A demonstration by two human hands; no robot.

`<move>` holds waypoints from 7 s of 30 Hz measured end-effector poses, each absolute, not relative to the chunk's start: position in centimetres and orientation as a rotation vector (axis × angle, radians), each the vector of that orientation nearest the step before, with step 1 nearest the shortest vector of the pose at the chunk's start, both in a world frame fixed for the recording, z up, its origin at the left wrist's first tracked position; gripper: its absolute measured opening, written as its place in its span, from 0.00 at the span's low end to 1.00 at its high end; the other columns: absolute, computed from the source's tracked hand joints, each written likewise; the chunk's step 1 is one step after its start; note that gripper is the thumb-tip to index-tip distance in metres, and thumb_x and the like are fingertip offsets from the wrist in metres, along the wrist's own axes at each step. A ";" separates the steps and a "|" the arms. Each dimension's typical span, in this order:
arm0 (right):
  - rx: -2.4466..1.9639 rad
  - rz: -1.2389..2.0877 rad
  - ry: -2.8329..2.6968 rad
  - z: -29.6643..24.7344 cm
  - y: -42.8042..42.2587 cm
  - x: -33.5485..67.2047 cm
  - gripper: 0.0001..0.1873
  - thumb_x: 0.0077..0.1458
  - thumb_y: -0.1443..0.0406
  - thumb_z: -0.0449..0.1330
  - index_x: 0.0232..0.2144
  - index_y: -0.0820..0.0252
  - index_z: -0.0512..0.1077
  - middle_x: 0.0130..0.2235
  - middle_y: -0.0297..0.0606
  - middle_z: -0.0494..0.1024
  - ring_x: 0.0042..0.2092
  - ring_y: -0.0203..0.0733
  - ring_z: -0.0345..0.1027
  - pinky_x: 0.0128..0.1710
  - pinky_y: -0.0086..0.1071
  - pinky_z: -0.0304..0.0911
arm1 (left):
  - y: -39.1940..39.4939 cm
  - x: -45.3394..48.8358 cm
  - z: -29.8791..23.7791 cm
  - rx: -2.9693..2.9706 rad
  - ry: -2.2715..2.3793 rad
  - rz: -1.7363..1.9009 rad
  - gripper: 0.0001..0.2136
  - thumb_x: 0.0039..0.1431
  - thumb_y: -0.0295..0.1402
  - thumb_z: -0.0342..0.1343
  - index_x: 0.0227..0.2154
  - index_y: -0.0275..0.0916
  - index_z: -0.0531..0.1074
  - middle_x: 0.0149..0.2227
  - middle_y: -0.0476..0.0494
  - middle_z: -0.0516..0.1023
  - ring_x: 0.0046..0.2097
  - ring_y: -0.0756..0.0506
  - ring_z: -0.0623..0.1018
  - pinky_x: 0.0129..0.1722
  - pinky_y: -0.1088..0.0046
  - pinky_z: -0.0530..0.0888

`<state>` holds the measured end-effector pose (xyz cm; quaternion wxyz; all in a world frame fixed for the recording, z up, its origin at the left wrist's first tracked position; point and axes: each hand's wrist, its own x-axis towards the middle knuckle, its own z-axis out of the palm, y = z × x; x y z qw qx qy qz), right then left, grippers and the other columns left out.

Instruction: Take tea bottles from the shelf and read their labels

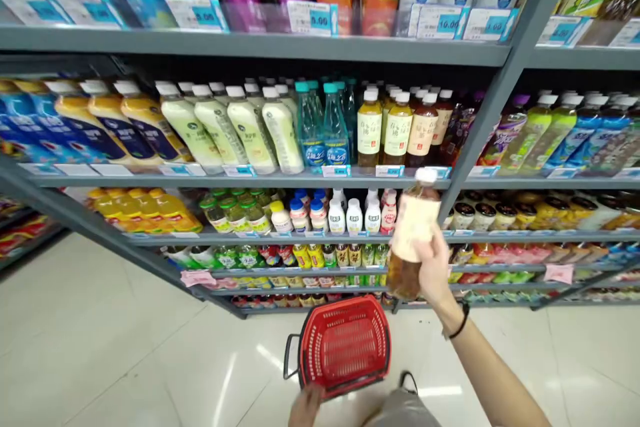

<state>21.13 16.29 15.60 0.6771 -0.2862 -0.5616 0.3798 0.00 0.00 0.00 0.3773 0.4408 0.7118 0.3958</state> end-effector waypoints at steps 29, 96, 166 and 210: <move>-0.536 2.345 -0.953 3.4 -8.1 15.2 0.30 0.63 0.40 0.60 0.48 0.58 0.78 0.39 0.48 0.82 0.41 0.53 0.79 0.42 0.46 0.75 | -4.6 -0.6 8.1 0.460 0.923 1.757 0.32 0.52 0.65 0.61 0.33 0.34 0.78 0.35 0.38 0.82 0.27 0.48 0.75 0.26 0.73 0.72; -0.535 0.671 -1.888 2.3 0.0 33.8 0.46 0.54 0.74 0.72 0.69 0.46 0.63 0.61 0.49 0.74 0.61 0.60 0.72 0.51 0.54 0.79 | -1.2 10.5 11.4 0.307 0.653 1.878 0.12 0.56 0.40 0.63 0.37 0.36 0.82 0.37 0.43 0.79 0.39 0.45 0.79 0.48 0.66 0.79; -0.769 1.804 -1.440 3.1 -1.2 30.7 0.22 0.61 0.54 0.70 0.51 0.55 0.68 0.48 0.45 0.80 0.45 0.49 0.80 0.39 0.38 0.80 | -2.3 9.6 11.3 0.451 0.639 1.928 0.21 0.57 0.32 0.63 0.54 0.40 0.78 0.65 0.38 0.73 0.69 0.30 0.68 0.66 0.52 0.69; -0.758 2.471 -1.087 5.9 -2.1 29.1 0.52 0.57 0.27 0.42 0.38 0.67 0.81 0.33 0.56 0.84 0.23 0.49 0.75 0.21 0.34 0.64 | -2.1 9.1 10.2 0.411 0.626 1.890 0.23 0.60 0.38 0.68 0.57 0.41 0.76 0.61 0.37 0.77 0.61 0.33 0.77 0.58 0.58 0.77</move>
